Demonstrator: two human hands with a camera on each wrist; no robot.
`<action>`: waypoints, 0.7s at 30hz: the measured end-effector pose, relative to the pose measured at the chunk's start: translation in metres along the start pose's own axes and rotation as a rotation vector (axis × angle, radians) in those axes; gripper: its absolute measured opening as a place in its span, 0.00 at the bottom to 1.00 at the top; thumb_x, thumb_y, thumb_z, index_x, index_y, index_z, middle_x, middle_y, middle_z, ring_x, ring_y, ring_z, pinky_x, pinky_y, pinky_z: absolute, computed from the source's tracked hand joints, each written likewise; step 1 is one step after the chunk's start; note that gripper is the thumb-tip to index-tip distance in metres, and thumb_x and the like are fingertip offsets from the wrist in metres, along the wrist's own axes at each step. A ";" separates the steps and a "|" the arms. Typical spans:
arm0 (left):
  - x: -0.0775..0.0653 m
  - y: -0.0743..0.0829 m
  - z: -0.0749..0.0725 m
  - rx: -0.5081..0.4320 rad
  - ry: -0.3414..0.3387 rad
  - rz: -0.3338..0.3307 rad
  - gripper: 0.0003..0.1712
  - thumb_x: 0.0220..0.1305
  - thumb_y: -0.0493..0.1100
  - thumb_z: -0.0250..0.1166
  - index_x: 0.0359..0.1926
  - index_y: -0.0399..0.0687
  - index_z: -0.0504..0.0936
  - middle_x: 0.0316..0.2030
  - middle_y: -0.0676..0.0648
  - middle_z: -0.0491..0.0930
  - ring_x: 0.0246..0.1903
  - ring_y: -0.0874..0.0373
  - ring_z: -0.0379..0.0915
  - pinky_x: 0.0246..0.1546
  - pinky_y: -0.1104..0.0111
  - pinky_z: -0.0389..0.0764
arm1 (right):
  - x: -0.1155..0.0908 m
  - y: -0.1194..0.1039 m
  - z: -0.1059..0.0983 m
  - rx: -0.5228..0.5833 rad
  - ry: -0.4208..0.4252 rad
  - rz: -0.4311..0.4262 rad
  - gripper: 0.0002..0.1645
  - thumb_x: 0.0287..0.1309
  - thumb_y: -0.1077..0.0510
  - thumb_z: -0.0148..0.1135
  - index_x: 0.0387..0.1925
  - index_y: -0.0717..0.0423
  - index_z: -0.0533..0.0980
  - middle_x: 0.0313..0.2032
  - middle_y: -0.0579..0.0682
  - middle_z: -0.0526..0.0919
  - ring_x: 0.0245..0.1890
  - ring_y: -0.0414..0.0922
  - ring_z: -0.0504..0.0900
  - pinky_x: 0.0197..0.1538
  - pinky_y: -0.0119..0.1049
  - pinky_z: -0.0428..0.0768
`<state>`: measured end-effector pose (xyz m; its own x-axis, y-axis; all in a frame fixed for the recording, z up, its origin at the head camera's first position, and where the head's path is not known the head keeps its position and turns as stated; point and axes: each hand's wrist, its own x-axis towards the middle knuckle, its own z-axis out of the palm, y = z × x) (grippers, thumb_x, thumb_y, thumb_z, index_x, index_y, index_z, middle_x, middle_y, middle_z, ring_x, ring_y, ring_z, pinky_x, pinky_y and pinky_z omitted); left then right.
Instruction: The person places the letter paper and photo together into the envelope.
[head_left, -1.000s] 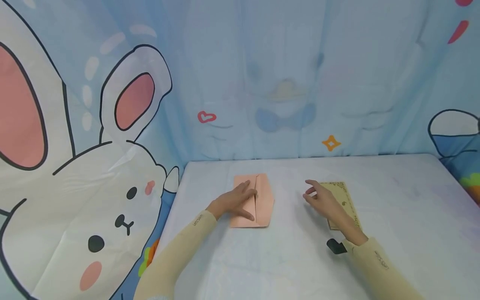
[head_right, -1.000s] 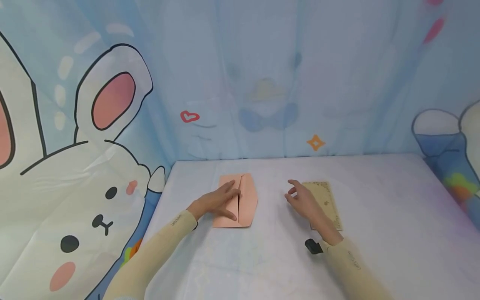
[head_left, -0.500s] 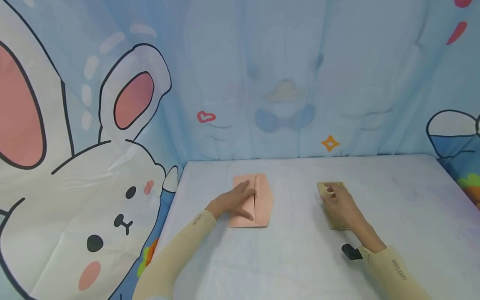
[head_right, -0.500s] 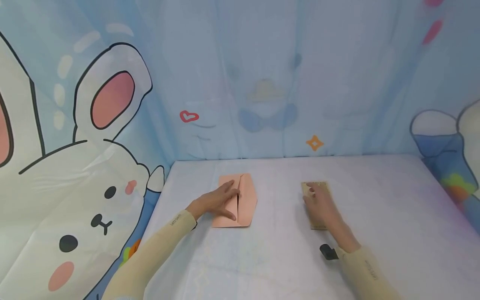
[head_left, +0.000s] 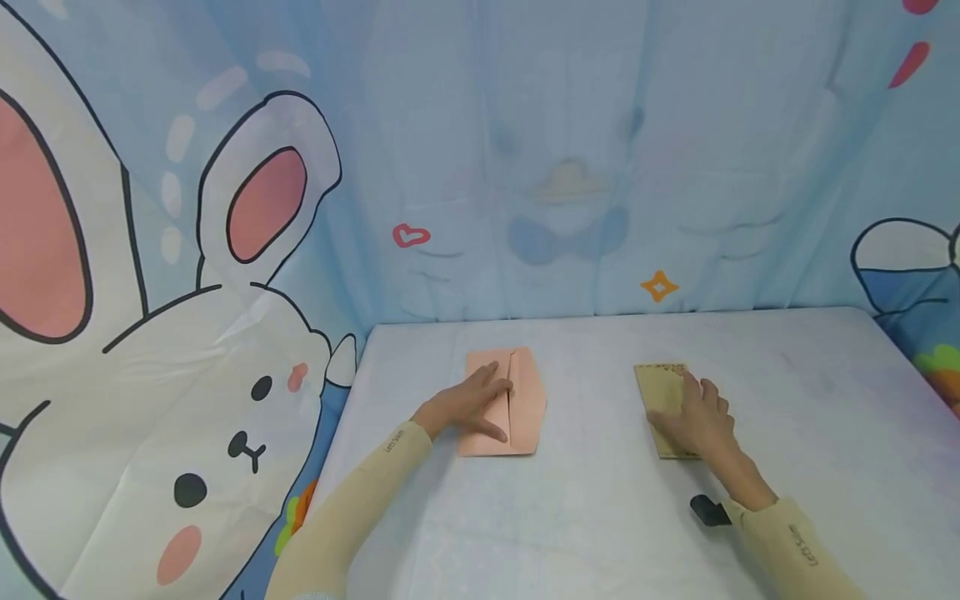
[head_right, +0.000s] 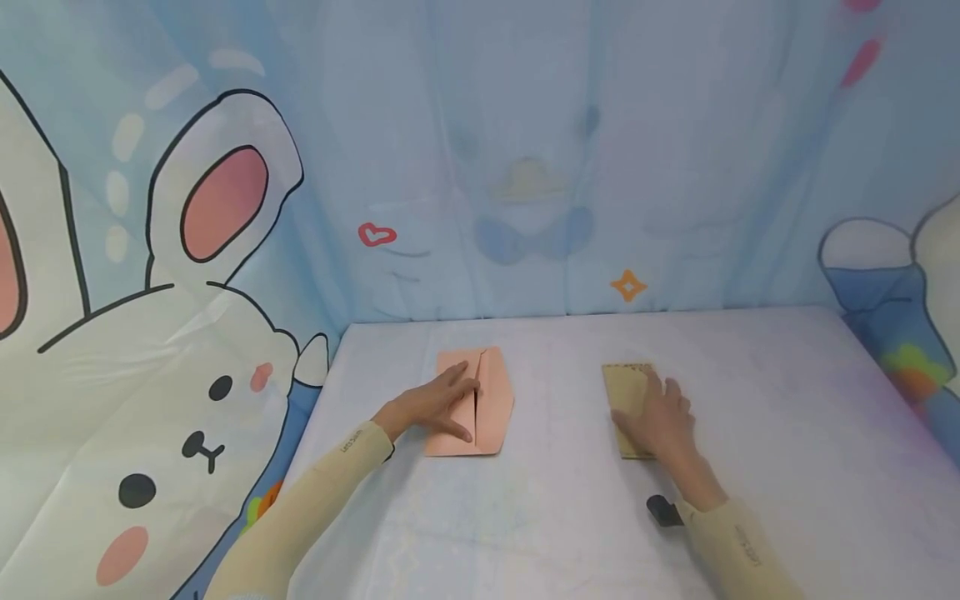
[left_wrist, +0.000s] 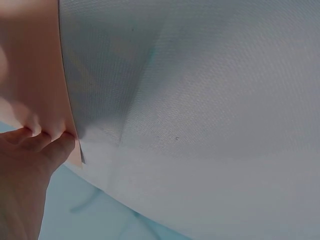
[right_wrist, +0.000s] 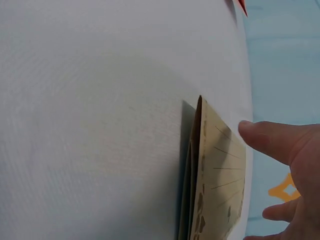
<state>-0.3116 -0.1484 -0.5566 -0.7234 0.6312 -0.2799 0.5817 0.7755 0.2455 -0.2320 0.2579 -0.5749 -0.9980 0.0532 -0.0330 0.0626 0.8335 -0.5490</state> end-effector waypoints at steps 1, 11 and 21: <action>0.000 0.000 0.001 -0.001 -0.002 0.000 0.55 0.51 0.75 0.68 0.75 0.66 0.55 0.81 0.41 0.34 0.80 0.45 0.35 0.72 0.48 0.63 | -0.001 0.000 0.001 -0.014 -0.005 0.000 0.60 0.61 0.45 0.66 0.73 0.77 0.43 0.66 0.87 0.46 0.62 0.86 0.51 0.54 0.79 0.60; 0.001 0.000 0.001 0.008 -0.002 -0.002 0.55 0.52 0.75 0.68 0.74 0.66 0.55 0.81 0.40 0.34 0.80 0.44 0.35 0.73 0.48 0.61 | -0.002 -0.003 0.000 -0.039 -0.001 -0.012 0.60 0.58 0.48 0.69 0.72 0.79 0.44 0.65 0.87 0.50 0.61 0.85 0.53 0.55 0.78 0.59; -0.001 0.003 0.001 0.001 0.001 -0.003 0.54 0.52 0.74 0.69 0.74 0.66 0.56 0.81 0.40 0.35 0.80 0.44 0.35 0.72 0.47 0.63 | 0.004 0.009 -0.006 0.020 -0.036 0.018 0.63 0.57 0.50 0.70 0.73 0.78 0.41 0.63 0.89 0.50 0.61 0.86 0.52 0.53 0.78 0.59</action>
<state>-0.3094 -0.1466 -0.5564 -0.7256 0.6288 -0.2795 0.5799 0.7775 0.2435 -0.2351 0.2685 -0.5747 -0.9962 0.0482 -0.0732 0.0813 0.8212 -0.5649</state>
